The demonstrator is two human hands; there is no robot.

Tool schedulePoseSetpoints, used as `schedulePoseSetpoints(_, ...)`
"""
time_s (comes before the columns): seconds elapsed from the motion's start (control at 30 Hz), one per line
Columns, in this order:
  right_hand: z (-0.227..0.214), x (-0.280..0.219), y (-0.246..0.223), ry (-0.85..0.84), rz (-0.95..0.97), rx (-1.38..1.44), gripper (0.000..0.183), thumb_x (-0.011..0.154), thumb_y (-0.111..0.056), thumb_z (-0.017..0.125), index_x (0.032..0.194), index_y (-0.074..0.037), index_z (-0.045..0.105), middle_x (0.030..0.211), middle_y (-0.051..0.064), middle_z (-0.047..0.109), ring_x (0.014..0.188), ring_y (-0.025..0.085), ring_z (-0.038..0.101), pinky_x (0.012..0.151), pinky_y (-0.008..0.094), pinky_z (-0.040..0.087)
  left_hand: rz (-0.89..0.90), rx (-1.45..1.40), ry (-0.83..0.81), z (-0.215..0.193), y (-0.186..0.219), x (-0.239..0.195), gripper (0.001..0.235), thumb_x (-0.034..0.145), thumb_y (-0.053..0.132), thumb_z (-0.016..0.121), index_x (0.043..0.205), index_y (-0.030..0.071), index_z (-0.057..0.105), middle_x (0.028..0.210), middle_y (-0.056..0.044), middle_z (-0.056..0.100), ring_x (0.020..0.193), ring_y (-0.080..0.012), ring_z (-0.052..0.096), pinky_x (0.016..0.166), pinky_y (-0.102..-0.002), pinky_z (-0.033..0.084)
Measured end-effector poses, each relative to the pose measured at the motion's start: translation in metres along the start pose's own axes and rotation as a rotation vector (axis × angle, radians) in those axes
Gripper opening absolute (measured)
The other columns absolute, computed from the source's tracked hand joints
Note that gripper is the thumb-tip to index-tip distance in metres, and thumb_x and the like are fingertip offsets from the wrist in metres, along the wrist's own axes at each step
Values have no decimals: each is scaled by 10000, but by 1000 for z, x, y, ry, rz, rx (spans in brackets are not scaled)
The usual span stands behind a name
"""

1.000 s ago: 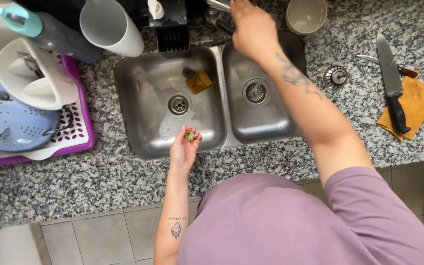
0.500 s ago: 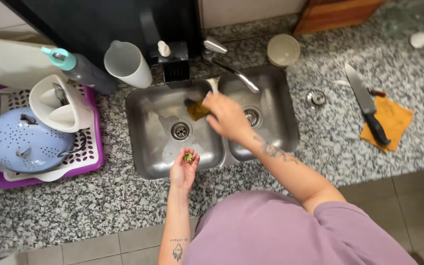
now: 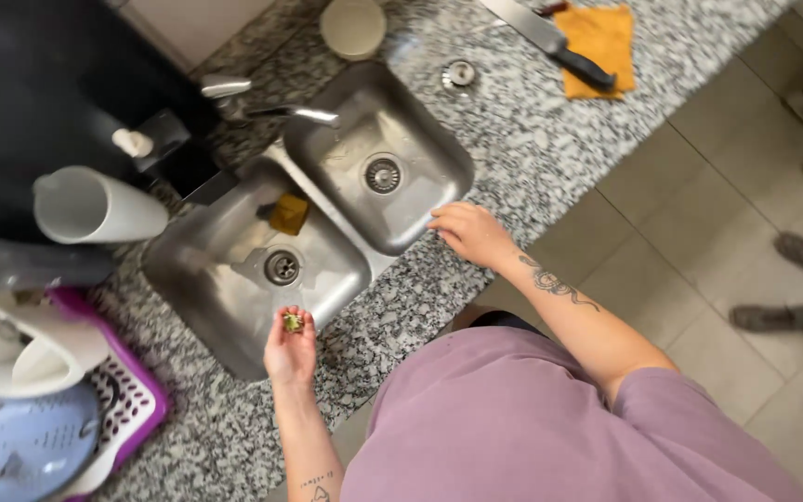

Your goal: The person rinses a blue colander under running water and places it in a dish rack. They then remove the sink strainer, clear out food scraps by hand, rinse the strainer, and clean the sink basin with a sponge. Finally, they discard the collected food scraps into a trash bin.

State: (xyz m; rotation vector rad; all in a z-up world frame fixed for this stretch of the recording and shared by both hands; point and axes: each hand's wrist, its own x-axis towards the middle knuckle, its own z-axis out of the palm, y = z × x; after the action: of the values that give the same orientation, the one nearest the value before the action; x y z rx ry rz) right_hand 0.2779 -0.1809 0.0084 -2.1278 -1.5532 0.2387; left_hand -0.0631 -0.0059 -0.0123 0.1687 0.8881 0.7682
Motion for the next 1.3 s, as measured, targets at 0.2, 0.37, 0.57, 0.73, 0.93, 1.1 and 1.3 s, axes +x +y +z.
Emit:
schedulePoseSetpoints(0.2, -15, -56, -9, 73, 209, 60, 224, 851, -100, 581, 1036, -189, 670, 1205, -4, 622, 1151, 233, 551, 894, 384, 456, -112, 124, -92, 9, 1, 56, 154, 955, 178, 504, 959, 53, 593, 928, -58, 598, 915, -173, 617, 891, -301, 565)
schedulePoseSetpoints(0.37, -30, -87, -12, 119, 266, 76, 199, 838, -103, 595, 1013, -162, 671, 1120, 28, 659, 1070, 261, 594, 861, 395, 485, -214, -61, -262, 85, -5, 13, 131, 961, 123, 480, 966, 18, 558, 939, -83, 551, 905, -185, 578, 889, -291, 538)
schedulePoseSetpoints(0.57, -49, -110, -7, 106, 343, 57, 162, 854, -142, 588, 985, -187, 673, 1040, 6, 678, 1007, 240, 621, 842, 379, 501, -208, -50, -260, 87, -17, 62, 108, 942, 98, 519, 978, 2, 553, 945, -91, 549, 906, -188, 576, 871, -282, 544)
schedulePoseSetpoints(0.73, -79, -128, -3, 130, 437, 19, 144, 875, -156, 576, 987, -178, 665, 1045, 3, 674, 1014, 237, 614, 848, 385, 498, -259, -139, -93, 80, -35, 80, 66, 932, 40, 495, 929, -18, 525, 886, -78, 533, 866, -187, 560, 852, -290, 537)
schedulePoseSetpoints(0.93, -81, -158, 17, 82, 561, 81, 220, 899, -135, 516, 1032, -176, 687, 1081, -23, 665, 1014, 210, 573, 831, 381, 461, -224, -38, -97, 113, -24, 53, 141, 977, 88, 447, 970, -19, 539, 883, -122, 556, 792, -198, 541, 737, -270, 530)
schedulePoseSetpoints(1.1, -87, -159, 13, 102, 582, 98, 217, 903, -140, 518, 1041, -157, 684, 1081, -28, 663, 1027, 200, 548, 836, 365, 457, -215, -150, 12, 79, -20, 87, 257, 1022, 167, 330, 926, 16, 514, 856, -132, 547, 783, -226, 544, 738, -313, 521)
schedulePoseSetpoints(1.3, -83, -164, 20, 19, 633, 69, 229, 906, -157, 503, 1055, -195, 673, 1096, -48, 655, 1046, 213, 546, 839, 387, 453, -241, -177, -90, 128, -8, 67, 114, 964, 49, 450, 903, -17, 520, 841, -126, 546, 769, -222, 545, 725, -294, 538)
